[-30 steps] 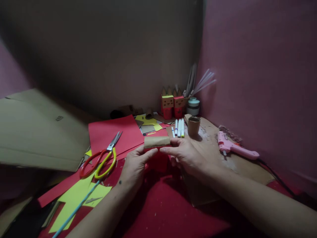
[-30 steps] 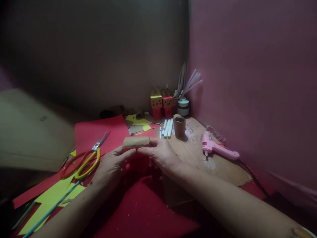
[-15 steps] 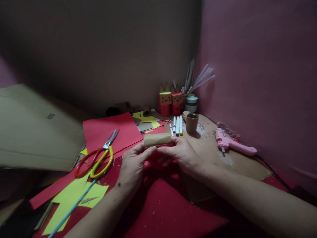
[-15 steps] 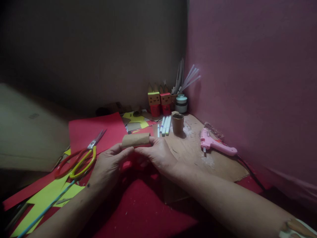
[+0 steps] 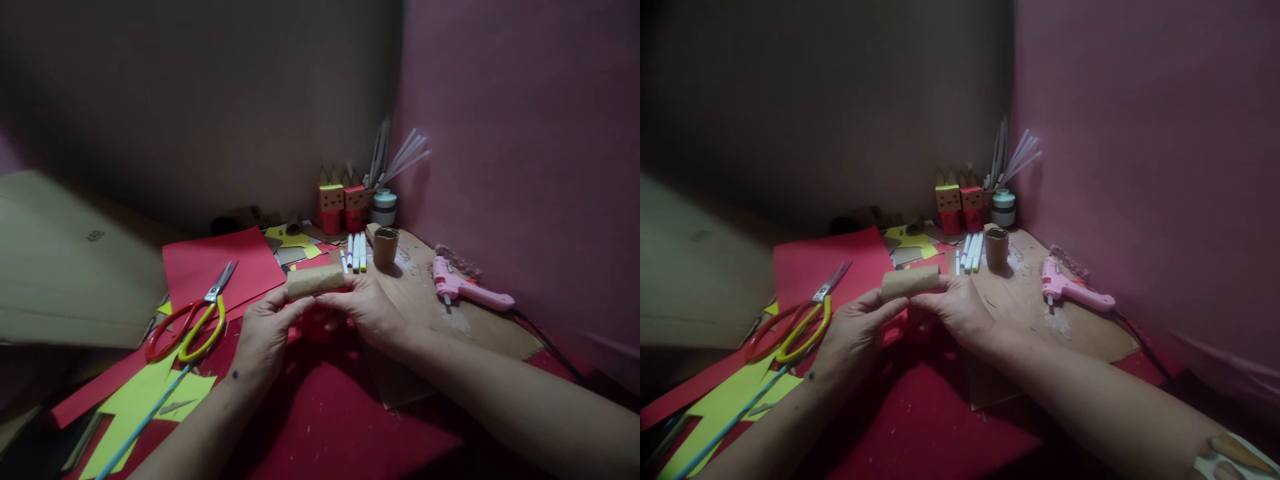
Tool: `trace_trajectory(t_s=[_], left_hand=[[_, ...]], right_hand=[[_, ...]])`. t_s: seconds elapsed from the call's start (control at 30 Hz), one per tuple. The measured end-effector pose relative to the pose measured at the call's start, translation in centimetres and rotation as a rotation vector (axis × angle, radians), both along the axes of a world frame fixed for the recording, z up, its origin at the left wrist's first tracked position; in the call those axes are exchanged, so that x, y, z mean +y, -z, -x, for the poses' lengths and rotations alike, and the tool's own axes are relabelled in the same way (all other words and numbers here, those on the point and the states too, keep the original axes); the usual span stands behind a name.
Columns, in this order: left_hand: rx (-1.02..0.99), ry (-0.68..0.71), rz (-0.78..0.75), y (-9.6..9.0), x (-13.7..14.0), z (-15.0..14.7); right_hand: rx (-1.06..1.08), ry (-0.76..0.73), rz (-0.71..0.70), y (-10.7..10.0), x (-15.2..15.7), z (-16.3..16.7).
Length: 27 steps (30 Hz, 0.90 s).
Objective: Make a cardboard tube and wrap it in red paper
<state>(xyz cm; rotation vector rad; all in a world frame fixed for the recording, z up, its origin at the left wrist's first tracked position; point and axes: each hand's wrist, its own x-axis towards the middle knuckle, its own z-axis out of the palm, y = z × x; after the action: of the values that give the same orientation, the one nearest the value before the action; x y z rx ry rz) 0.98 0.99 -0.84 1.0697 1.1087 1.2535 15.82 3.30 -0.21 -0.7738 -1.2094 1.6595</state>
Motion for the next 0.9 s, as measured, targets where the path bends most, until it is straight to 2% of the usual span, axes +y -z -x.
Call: trace_trajectory(t_s=[0.17, 0.3, 0.5, 0.73, 0.9], left_hand=[[0.005, 0.016, -0.021, -0.1, 0.1, 0.0], [0.021, 0.046, -0.054, -0.6, -0.2, -0.4], [0.076, -0.016, -0.067, -0.6, -0.2, -0.3], [-0.108, 0.007, 0.054, -0.9, 0.2, 0.4], [-0.160, 0.026, 0.030, -1.0, 0.4, 0.4]], right_hand=[[-0.028, -0.025, 0.037, -0.9, -0.2, -0.4], [0.029, -0.015, -0.007, 0.2, 0.2, -0.4], [0.041, -0.002, -0.077, 1.5, 0.6, 0.0], [-0.012, 0.013, -0.027, -0.4, 0.5, -0.8], [-0.095, 0.089, 0.000, -1.0, 0.7, -1.2]])
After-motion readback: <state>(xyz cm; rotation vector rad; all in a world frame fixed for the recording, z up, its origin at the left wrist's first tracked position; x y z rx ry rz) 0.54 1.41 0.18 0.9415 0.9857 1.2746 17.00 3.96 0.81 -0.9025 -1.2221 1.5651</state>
